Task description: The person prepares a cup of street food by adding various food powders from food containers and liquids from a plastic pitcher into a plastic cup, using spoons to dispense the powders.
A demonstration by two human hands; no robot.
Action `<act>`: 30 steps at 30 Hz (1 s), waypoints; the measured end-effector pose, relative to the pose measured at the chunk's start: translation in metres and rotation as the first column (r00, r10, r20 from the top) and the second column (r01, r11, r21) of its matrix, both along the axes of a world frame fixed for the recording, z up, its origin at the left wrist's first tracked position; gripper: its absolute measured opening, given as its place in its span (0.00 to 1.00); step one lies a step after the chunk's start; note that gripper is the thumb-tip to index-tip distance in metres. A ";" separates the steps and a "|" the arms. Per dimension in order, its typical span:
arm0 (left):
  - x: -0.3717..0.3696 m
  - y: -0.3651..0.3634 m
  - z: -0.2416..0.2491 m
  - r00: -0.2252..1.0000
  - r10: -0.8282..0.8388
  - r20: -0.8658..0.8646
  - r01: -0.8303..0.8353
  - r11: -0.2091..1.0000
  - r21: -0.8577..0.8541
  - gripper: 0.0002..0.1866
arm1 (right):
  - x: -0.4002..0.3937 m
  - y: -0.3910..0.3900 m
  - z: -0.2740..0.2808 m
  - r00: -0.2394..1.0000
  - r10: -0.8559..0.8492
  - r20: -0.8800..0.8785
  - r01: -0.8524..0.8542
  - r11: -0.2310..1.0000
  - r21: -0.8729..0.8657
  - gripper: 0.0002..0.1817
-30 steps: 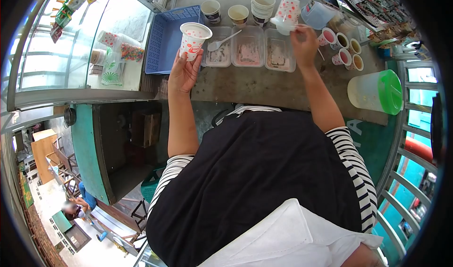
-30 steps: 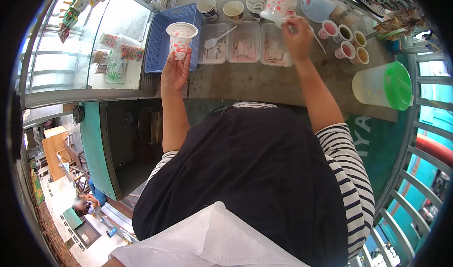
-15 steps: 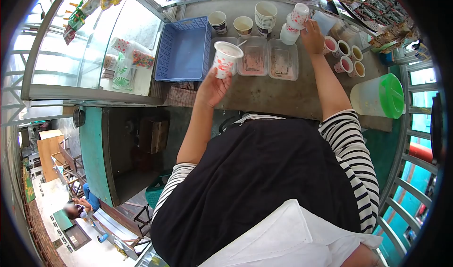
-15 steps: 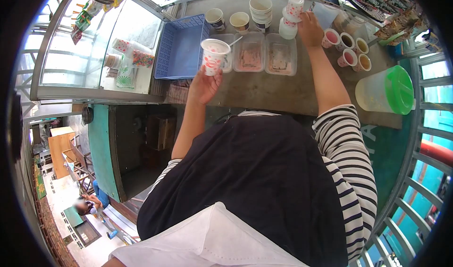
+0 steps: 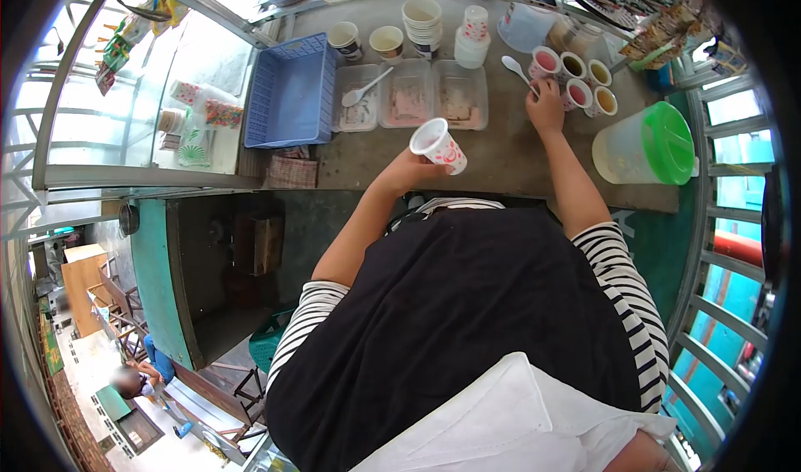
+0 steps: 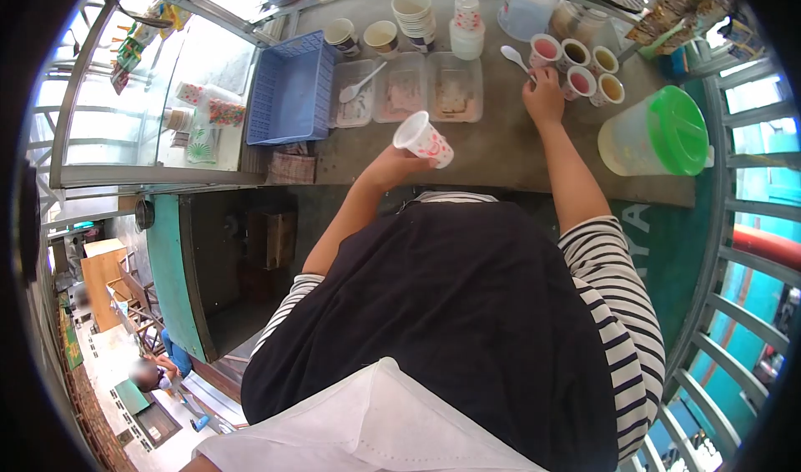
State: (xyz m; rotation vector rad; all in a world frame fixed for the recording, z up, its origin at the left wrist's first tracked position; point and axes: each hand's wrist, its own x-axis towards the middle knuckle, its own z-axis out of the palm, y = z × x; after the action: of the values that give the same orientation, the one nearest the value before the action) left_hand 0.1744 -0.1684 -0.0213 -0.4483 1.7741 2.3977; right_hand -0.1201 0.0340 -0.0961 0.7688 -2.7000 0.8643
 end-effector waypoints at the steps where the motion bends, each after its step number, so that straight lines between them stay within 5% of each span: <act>1: -0.007 0.011 0.003 0.999 -0.041 -0.032 0.037 0.995 -0.094 0.29 | -0.003 0.014 -0.006 1.000 -0.006 0.000 0.006 1.000 0.006 0.14; 3: -0.022 0.029 -0.019 0.995 -0.073 -0.074 0.055 0.974 -0.221 0.29 | -0.005 0.036 -0.021 0.993 -0.024 0.115 0.017 0.998 0.062 0.16; 6: -0.047 0.059 -0.055 0.987 -0.069 -0.147 0.011 0.931 -0.366 0.25 | -0.018 0.046 -0.035 0.999 -0.008 0.046 0.003 0.994 0.108 0.17; 9: -0.067 0.086 -0.053 0.987 -0.049 -0.150 -0.085 0.636 -0.767 0.25 | -0.032 0.041 -0.031 0.992 0.036 0.118 -0.063 0.969 0.237 0.14; 12: -0.083 0.104 -0.060 0.999 0.033 -0.021 -0.036 0.575 -0.818 0.31 | -0.035 0.032 -0.020 0.991 -0.007 0.135 -0.037 0.947 0.319 0.13; 16: -0.088 0.121 -0.065 0.982 0.176 -0.066 -0.136 0.418 -0.898 0.38 | -0.037 0.027 -0.019 0.982 -0.003 0.189 -0.061 0.942 0.331 0.09; 19: -0.079 0.125 -0.057 0.972 0.219 -0.088 -0.176 0.422 -0.890 0.40 | -0.035 0.032 -0.029 0.976 0.048 0.212 -0.103 0.962 0.254 0.11; 21: -0.069 0.122 -0.058 0.966 0.237 -0.105 -0.199 0.418 -0.887 0.41 | -0.030 0.039 -0.035 0.874 0.143 0.464 -0.125 0.990 -0.070 0.13; 22: -0.061 0.119 -0.065 0.959 0.252 -0.129 -0.226 0.407 -0.885 0.40 | -0.025 0.042 -0.032 0.874 0.154 0.462 -0.139 0.988 -0.067 0.13; 24: -0.046 0.111 -0.074 0.950 0.272 -0.152 -0.255 0.396 -0.882 0.40 | -0.009 0.059 -0.026 0.685 0.267 0.678 -0.091 0.955 -0.284 0.14; 26: -0.030 0.103 -0.074 0.924 0.316 -0.217 -0.312 0.291 -0.904 0.38 | 0.001 0.074 -0.011 0.651 0.339 0.679 -0.138 0.933 -0.334 0.13; 30: -0.019 0.081 -0.062 0.918 0.351 -0.185 -0.327 0.404 -0.854 0.35 | 0.007 0.103 0.041 0.522 0.422 0.741 -0.211 0.906 -0.367 0.12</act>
State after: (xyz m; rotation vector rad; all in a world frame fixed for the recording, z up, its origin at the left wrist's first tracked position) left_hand 0.1551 -0.0878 -0.0831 -1.0098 3.0657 1.3419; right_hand -0.1129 0.1365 -0.0549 1.0213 -3.1074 2.0421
